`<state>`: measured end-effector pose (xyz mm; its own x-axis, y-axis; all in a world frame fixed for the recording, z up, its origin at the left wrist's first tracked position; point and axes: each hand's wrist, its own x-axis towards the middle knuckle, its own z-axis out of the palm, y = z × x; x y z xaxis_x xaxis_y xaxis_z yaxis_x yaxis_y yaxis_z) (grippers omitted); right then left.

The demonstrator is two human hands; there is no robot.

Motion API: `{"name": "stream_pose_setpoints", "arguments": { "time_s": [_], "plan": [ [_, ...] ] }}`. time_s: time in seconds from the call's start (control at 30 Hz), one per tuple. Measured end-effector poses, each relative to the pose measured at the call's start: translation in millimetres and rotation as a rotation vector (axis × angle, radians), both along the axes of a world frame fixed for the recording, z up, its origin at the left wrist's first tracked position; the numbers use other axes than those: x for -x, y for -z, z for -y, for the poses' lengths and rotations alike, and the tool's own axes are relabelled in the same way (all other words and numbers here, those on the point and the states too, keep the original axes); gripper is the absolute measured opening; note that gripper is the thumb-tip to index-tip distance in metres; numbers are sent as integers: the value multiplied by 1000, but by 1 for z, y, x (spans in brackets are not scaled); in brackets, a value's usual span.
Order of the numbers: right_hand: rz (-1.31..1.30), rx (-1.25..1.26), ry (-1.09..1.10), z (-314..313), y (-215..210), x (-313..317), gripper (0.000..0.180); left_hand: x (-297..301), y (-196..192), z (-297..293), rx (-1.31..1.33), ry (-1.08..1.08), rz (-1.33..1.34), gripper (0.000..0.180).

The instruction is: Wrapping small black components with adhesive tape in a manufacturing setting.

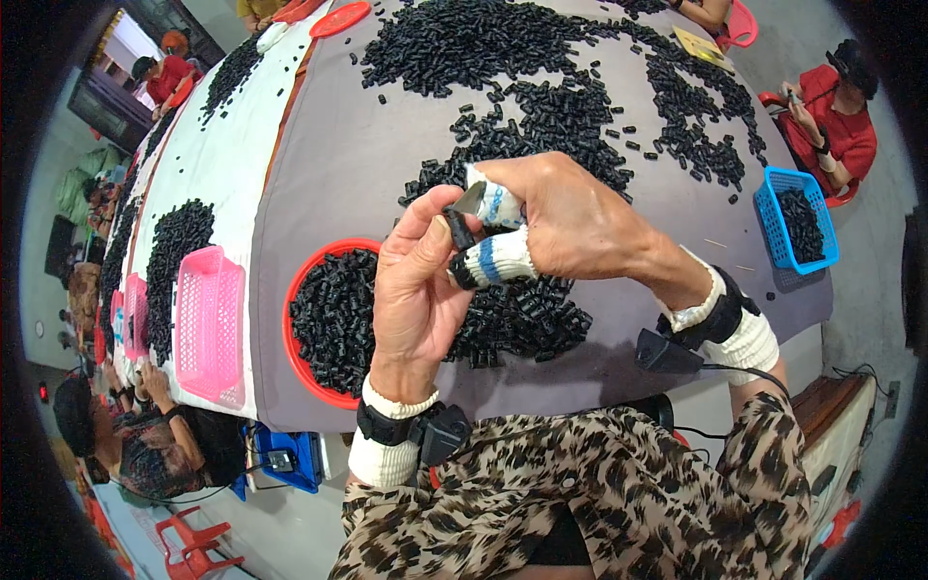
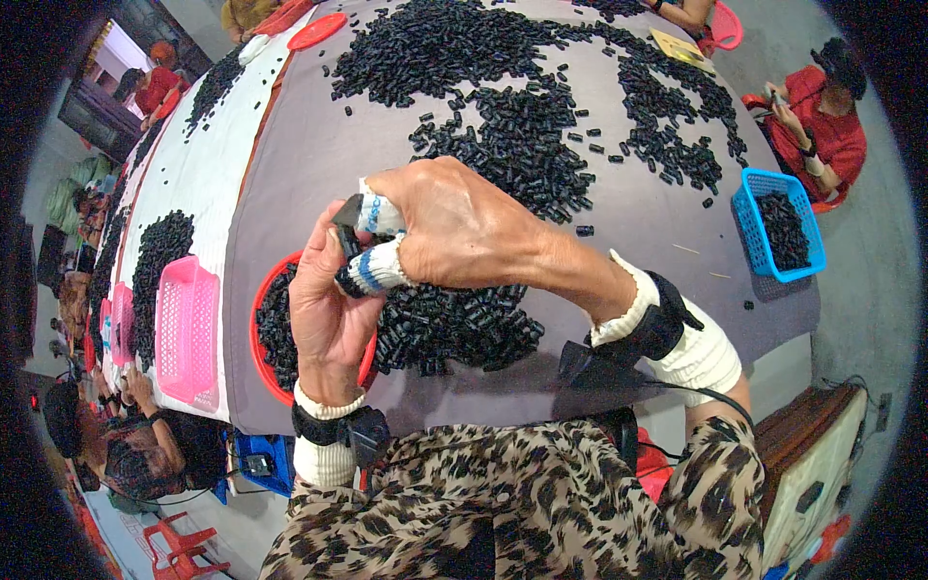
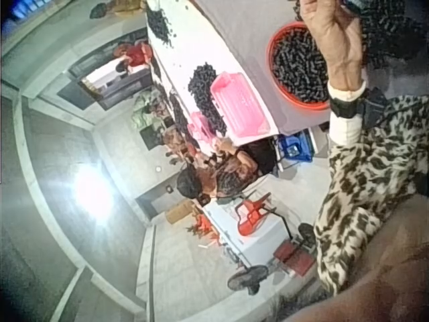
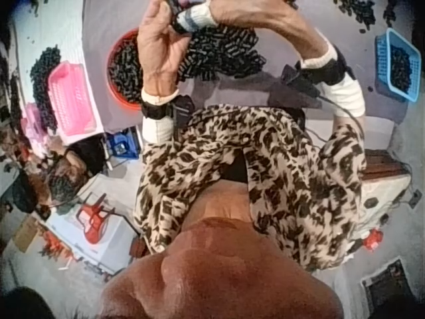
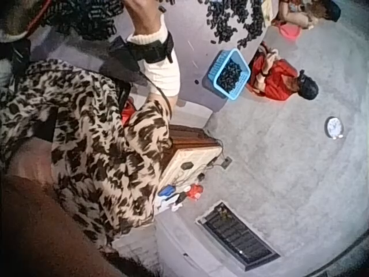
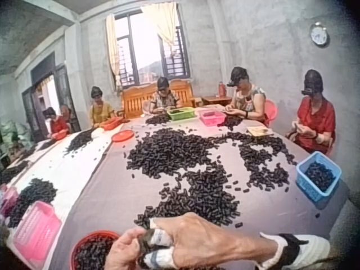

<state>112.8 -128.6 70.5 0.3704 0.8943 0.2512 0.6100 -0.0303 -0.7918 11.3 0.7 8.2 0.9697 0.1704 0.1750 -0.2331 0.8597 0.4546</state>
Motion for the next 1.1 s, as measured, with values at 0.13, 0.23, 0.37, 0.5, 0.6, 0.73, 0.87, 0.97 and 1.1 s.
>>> {"name": "stream_pose_setpoints", "arguments": {
  "time_s": [0.13,0.23,0.37,0.5,0.6,0.73,0.87,0.97,1.1],
  "plan": [
    [-55,-22,60,-2,2,1,31,3,-9,5,-27,-58,-107,26],
    [-78,-49,53,-1,4,2,31,3,-10,5,-160,-82,-76,35],
    [-2,-4,100,3,4,-1,30,-2,-15,10,-257,-153,-196,25],
    [-60,-43,88,1,8,-1,29,-1,-13,8,-202,-170,-242,23],
    [-16,-63,94,1,12,-3,29,-1,-13,11,-141,-152,-199,23],
    [-31,-20,83,0,14,-5,30,-1,-5,9,-118,-142,-163,24],
    [-62,19,27,2,12,-6,32,-1,-3,8,-99,-117,-156,24],
    [-51,41,-20,0,12,-8,33,1,-3,7,-113,-106,-134,22],
    [-57,39,-39,0,13,-8,33,1,-1,6,-146,-100,-123,20]
  ]
}}
